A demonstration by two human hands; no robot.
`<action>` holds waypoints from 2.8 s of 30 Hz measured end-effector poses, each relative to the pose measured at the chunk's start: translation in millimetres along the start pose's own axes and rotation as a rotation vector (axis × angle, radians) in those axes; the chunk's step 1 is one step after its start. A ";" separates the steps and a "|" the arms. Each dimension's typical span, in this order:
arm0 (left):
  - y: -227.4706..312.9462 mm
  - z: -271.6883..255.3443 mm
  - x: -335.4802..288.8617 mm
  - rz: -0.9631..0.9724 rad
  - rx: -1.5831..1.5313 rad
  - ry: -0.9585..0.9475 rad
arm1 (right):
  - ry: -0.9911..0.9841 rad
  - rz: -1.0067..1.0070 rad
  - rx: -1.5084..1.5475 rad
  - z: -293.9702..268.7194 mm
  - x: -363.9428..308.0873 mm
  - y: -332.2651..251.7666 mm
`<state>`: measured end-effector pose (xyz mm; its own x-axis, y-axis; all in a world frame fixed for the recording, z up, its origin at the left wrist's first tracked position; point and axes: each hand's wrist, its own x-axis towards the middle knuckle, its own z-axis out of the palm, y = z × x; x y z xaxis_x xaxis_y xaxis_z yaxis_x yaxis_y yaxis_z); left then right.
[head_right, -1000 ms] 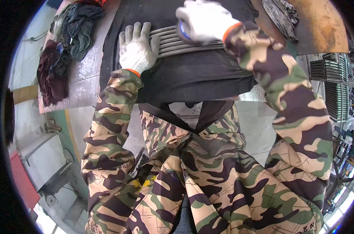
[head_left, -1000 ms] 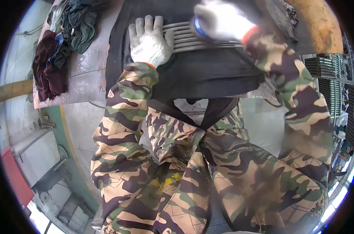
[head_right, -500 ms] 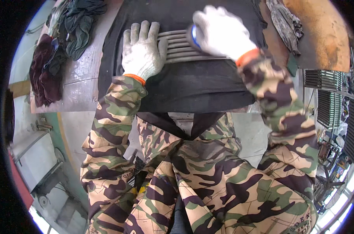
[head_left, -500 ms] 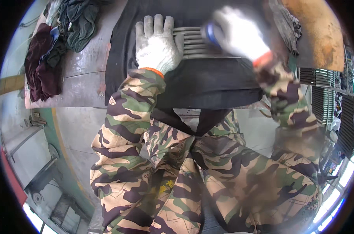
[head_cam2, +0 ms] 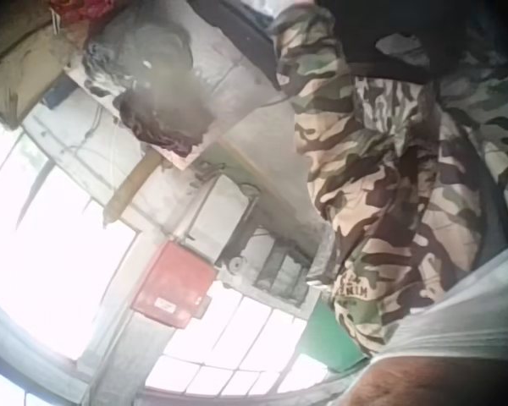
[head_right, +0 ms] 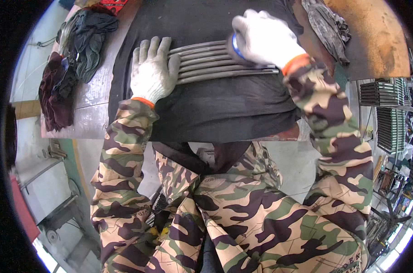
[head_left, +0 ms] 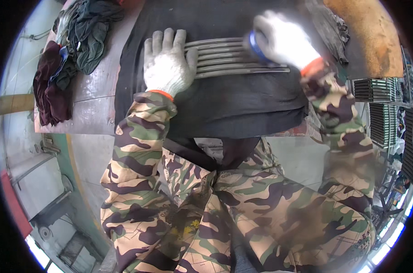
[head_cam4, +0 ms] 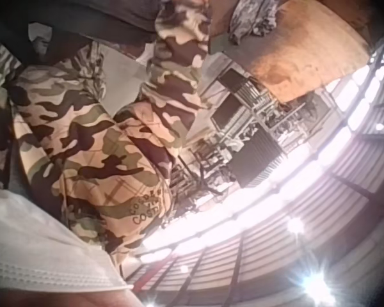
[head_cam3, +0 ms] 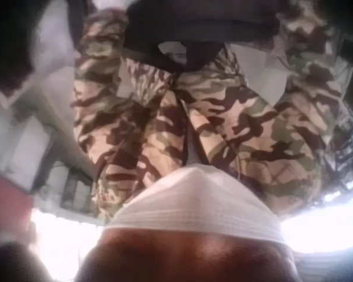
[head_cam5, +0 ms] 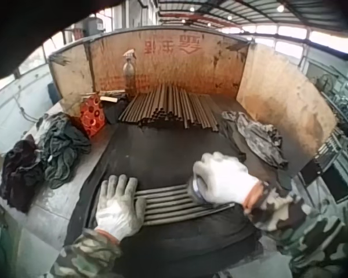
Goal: Cleaning a bundle of metal rods using an abrasive pad
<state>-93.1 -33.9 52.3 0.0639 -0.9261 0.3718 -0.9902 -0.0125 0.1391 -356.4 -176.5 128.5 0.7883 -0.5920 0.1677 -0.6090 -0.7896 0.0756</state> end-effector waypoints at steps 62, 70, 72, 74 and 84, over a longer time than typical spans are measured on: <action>-20.8 2.6 -13.8 -0.054 0.116 -0.191 | 0.236 -0.206 0.096 22.4 -32.7 6.1; -17.8 -0.6 -28.7 0.107 0.123 0.003 | 0.233 -0.228 0.127 26.2 -21.0 -3.5; -21.2 -5.0 -33.9 0.087 0.185 -0.001 | 0.197 -0.248 0.109 30.0 -11.0 -7.5; -15.4 -1.9 -24.9 0.107 0.152 0.005 | 0.240 -0.169 0.052 30.4 2.8 7.7; -18.2 -1.9 -21.9 0.086 0.151 0.040 | 0.266 -0.196 0.039 40.9 4.7 6.1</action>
<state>-76.3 -12.7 43.4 -0.0203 -0.9105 0.4130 -0.9994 0.0071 -0.0336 -352.8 -190.7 89.5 0.8367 -0.3692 0.4045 -0.4398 -0.8931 0.0947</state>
